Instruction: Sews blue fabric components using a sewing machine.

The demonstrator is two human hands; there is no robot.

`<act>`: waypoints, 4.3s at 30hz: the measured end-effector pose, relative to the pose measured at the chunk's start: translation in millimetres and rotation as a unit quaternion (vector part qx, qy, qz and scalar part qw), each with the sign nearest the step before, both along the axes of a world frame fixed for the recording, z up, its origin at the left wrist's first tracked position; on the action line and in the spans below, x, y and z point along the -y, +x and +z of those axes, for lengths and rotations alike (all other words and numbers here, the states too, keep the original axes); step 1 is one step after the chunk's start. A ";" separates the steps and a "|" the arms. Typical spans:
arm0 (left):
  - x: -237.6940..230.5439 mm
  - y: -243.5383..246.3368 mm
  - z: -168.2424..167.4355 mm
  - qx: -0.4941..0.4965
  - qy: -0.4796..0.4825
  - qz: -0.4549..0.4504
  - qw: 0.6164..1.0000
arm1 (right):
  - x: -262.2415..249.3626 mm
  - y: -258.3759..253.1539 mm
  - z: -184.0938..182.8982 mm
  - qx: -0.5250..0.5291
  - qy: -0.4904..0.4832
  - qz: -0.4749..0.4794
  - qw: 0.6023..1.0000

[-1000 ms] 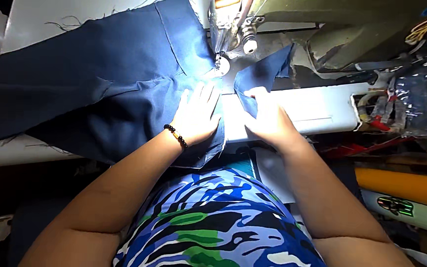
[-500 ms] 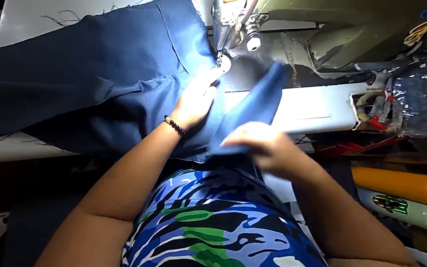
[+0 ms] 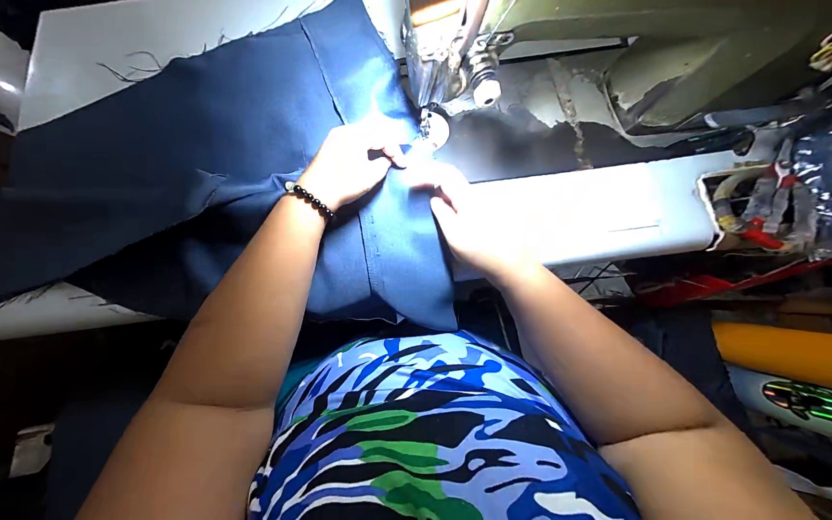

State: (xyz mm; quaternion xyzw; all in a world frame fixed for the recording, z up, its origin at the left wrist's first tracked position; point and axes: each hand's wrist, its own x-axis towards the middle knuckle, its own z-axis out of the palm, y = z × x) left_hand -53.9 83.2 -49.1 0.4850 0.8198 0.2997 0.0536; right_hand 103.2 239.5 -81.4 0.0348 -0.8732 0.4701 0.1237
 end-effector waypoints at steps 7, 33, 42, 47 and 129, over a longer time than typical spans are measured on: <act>-8.0 2.4 -27.5 -0.058 0.042 0.037 0.997 | -1.6 59.6 -25.9 -0.186 0.141 0.056 0.971; -11.6 17.6 -28.6 -0.106 -0.027 0.038 0.993 | -5.4 58.0 -38.8 -0.204 0.153 0.058 0.965; -12.7 57.2 -30.9 -0.089 -0.163 0.057 0.981 | -3.1 60.8 -25.4 -0.126 0.187 0.047 0.973; -19.1 44.4 -32.4 -0.086 -0.160 0.067 0.981 | -12.9 45.0 -16.7 -0.113 0.211 0.057 0.969; -1.8 53.9 -35.0 -0.093 -0.119 0.003 0.988 | -15.7 57.6 -17.5 -0.138 0.198 0.065 0.968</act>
